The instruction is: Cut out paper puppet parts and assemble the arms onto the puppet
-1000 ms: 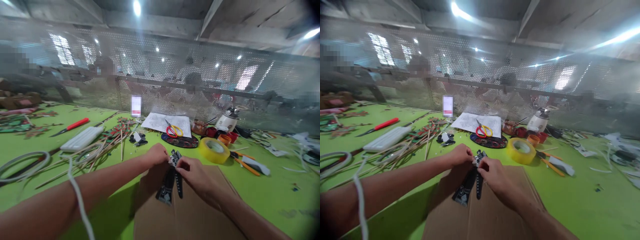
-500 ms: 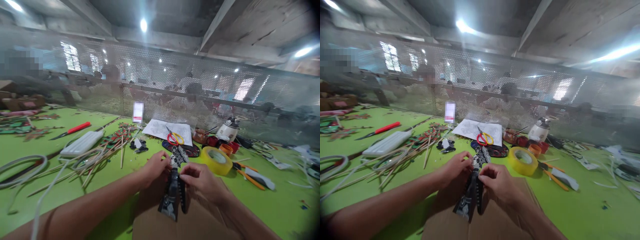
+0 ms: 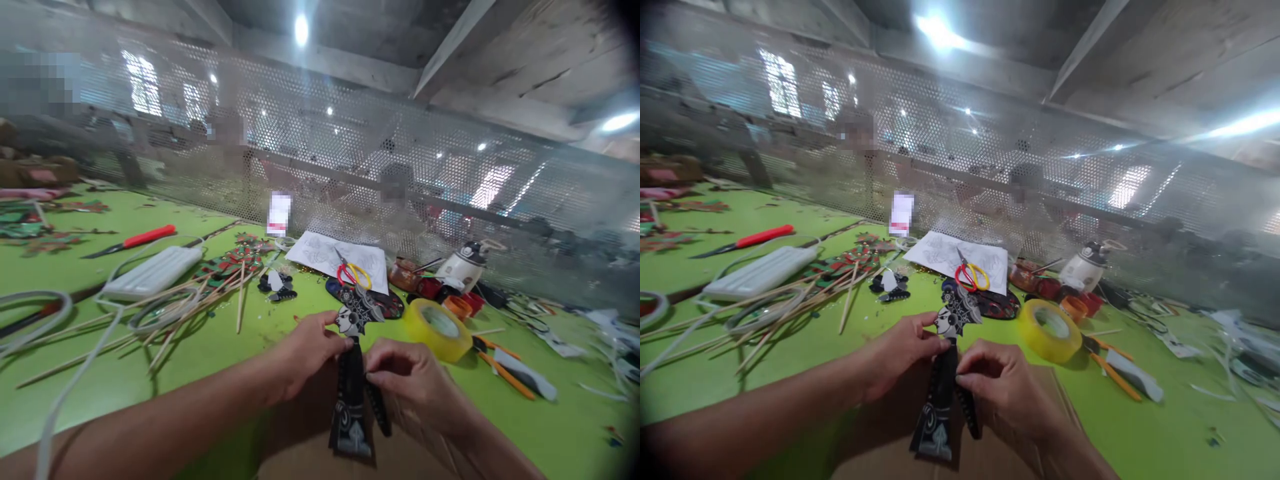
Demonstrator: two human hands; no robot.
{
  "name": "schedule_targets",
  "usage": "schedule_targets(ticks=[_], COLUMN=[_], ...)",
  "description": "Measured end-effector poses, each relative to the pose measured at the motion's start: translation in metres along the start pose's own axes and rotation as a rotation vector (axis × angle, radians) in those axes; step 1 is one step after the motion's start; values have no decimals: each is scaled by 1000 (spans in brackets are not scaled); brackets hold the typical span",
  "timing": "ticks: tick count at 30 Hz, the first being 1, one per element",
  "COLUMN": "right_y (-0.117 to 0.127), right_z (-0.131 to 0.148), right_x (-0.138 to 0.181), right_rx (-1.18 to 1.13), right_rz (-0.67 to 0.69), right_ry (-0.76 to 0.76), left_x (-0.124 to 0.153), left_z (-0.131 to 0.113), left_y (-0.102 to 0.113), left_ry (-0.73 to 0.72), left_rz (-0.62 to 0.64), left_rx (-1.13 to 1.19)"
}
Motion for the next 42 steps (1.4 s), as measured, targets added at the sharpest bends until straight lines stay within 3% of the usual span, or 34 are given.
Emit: schedule_targets(ticks=[7,15,20,26,31,42], right_y=[-6,-7,-3,-8,-14,-7], right_z=[3,1,-6,6,15,7], right_x=[2,3,4,8,8,5], right_rx=[39,40,71,397,461,168], right_rz=[-65,-198,-197,-233,-211,-202], right_ry=[-4,11,-25,162,229,-16], left_x=[-1,5,4,6,5,6], left_z=[3,1,2,4,3,-1], left_y=[-4,-8,-7,-7,-7,-8], left_ry=[-69,11,10,3,-5,-52], left_rz=[24,48,44,42,51,63], left_rx=[-50,38,74,87,119,115])
Point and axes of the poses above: each hand's wrist, its own x-axis away from the middle knuckle, its own y-axis out of the back of the hand, z = x × y, the point moved 2 cm from there along -x, towards the middle knuckle
